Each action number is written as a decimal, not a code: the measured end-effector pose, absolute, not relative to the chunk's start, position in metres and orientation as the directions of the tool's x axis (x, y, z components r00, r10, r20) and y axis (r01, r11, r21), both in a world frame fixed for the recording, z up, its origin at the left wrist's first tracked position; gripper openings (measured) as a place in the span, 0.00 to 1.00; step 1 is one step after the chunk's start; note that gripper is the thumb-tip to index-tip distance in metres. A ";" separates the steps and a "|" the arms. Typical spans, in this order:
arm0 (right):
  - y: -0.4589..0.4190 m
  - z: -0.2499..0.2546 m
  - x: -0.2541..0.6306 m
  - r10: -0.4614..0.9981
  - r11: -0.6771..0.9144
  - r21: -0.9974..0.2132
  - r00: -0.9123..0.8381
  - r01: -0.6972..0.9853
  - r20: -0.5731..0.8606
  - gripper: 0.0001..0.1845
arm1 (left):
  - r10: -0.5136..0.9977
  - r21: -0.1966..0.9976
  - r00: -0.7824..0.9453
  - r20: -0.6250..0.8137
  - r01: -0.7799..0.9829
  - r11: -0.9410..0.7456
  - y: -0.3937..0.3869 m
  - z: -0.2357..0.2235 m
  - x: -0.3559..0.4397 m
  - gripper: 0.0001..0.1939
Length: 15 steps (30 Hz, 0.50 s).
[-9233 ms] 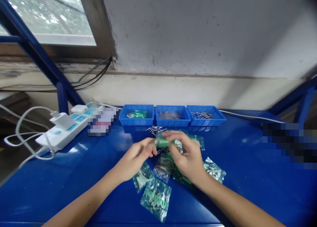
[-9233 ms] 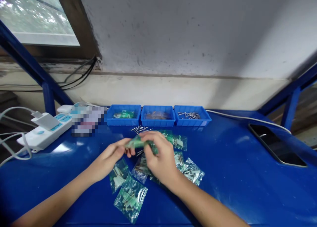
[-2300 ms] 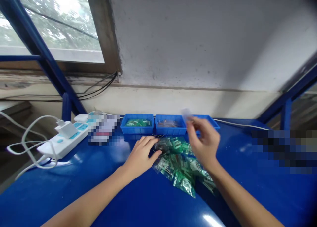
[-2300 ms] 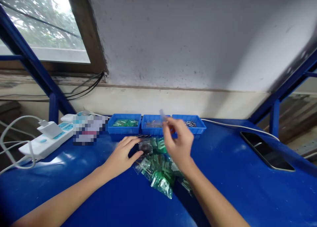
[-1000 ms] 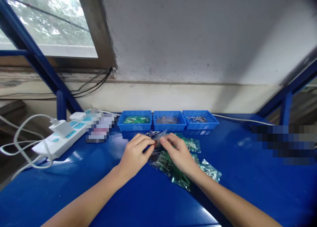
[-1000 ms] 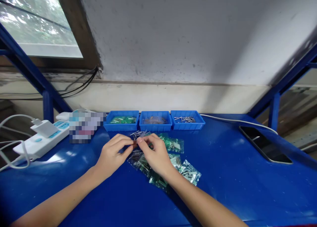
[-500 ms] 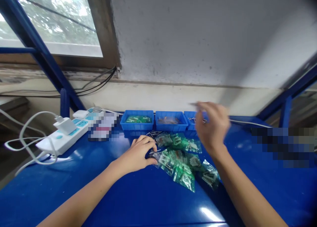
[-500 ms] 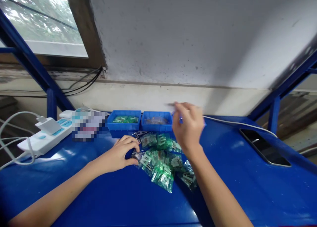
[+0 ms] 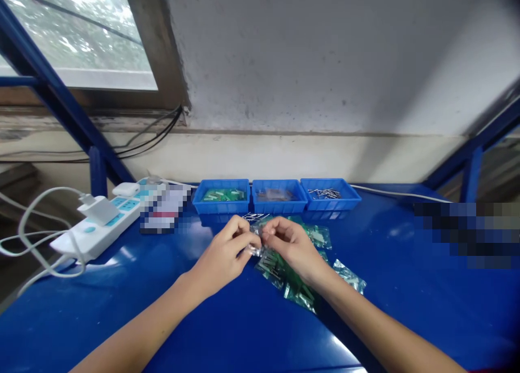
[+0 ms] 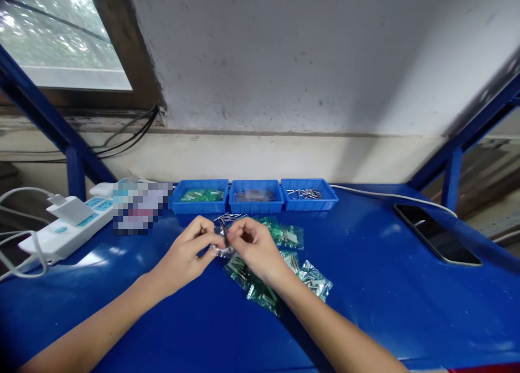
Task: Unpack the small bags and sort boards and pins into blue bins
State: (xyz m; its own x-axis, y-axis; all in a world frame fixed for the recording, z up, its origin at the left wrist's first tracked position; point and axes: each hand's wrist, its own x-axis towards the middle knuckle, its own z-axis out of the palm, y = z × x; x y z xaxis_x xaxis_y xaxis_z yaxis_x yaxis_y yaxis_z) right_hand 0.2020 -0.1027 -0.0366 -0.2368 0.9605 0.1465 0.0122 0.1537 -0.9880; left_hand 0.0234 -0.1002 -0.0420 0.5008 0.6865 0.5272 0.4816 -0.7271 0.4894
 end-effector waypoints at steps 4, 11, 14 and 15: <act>-0.102 -0.038 0.209 0.900 0.437 -0.856 -0.130 0.276 0.417 0.05 | 0.810 0.695 0.470 0.350 0.450 -0.561 -0.097 -0.040 0.025 0.07; -0.110 -0.040 0.207 0.758 0.614 -0.581 -0.195 0.534 0.622 0.07 | 0.927 0.903 0.288 0.241 0.282 -0.323 -0.091 -0.043 0.027 0.11; -0.109 -0.038 0.204 0.873 0.476 -0.748 -0.147 0.463 0.465 0.09 | 0.849 0.715 0.245 0.468 0.459 -0.527 -0.092 -0.046 0.027 0.05; -0.109 -0.038 0.203 0.907 0.419 -0.811 -0.157 0.407 0.390 0.11 | 0.797 0.623 0.264 0.543 0.510 -0.594 -0.093 -0.046 0.026 0.05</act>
